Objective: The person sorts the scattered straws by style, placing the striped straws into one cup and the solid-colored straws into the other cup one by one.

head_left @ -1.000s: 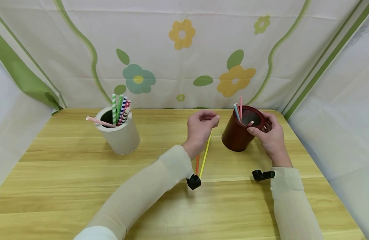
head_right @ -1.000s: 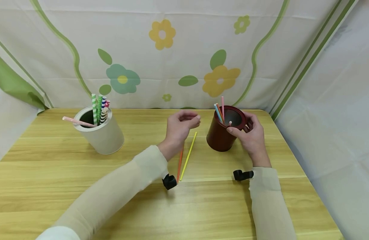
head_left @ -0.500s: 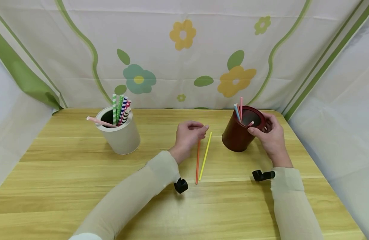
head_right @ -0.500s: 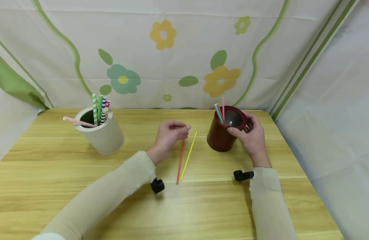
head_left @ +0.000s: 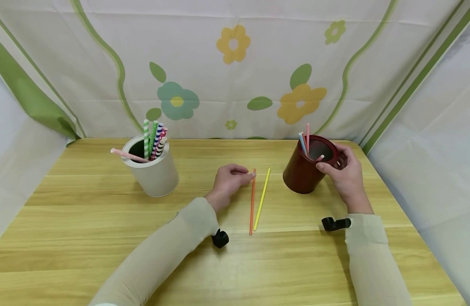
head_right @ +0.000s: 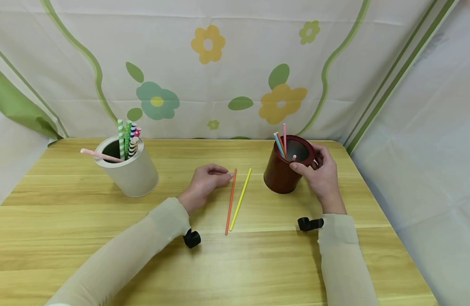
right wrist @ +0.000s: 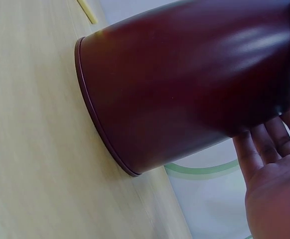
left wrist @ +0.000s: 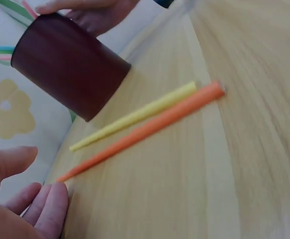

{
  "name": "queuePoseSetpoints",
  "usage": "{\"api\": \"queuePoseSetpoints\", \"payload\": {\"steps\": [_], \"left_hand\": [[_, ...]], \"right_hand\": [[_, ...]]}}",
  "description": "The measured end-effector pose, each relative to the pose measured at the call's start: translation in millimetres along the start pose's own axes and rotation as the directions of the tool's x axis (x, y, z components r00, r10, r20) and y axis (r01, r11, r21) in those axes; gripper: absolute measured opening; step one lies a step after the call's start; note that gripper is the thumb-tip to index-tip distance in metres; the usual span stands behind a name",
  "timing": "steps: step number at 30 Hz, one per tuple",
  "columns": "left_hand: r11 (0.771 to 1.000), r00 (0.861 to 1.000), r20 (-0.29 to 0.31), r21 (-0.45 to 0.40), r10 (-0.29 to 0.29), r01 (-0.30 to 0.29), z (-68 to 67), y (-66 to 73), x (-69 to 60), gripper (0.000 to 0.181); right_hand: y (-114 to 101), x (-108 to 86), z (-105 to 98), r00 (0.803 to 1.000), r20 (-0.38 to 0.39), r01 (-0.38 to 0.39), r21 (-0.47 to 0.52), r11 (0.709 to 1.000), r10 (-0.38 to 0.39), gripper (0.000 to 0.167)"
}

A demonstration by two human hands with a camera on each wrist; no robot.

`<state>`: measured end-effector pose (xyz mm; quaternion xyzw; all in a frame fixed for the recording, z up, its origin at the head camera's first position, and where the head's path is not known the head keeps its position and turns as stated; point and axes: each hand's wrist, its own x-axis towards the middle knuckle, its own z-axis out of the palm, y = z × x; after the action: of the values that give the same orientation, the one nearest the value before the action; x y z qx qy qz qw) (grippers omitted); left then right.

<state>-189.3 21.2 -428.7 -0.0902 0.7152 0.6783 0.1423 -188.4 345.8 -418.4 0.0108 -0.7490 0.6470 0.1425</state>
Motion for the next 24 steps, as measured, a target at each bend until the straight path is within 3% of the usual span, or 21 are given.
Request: {"api": "queuePoseSetpoints", "payload": {"steps": [8, 17, 24], "left_hand": [[0.980, 0.999, -0.020, 0.195, 0.051, -0.046, 1.6, -5.9, 5.7, 0.034], [0.953, 0.993, -0.047, 0.290, 0.105, -0.087, 8.9, -7.7, 8.3, 0.030], [0.915, 0.988, -0.055, 0.388, 0.147, -0.115, 17.4, -6.2, 10.2, 0.026]], "right_hand": [[1.2, -0.3, 0.2, 1.000, -0.004, -0.006, -0.010, 1.000, 0.006, 0.058], [1.1, 0.3, 1.1, 1.000, 0.000, -0.003, 0.005, 1.000, 0.003, 0.057], [1.1, -0.2, 0.5, 1.000, -0.003, 0.002, 0.003, 1.000, -0.002, 0.056]]}}
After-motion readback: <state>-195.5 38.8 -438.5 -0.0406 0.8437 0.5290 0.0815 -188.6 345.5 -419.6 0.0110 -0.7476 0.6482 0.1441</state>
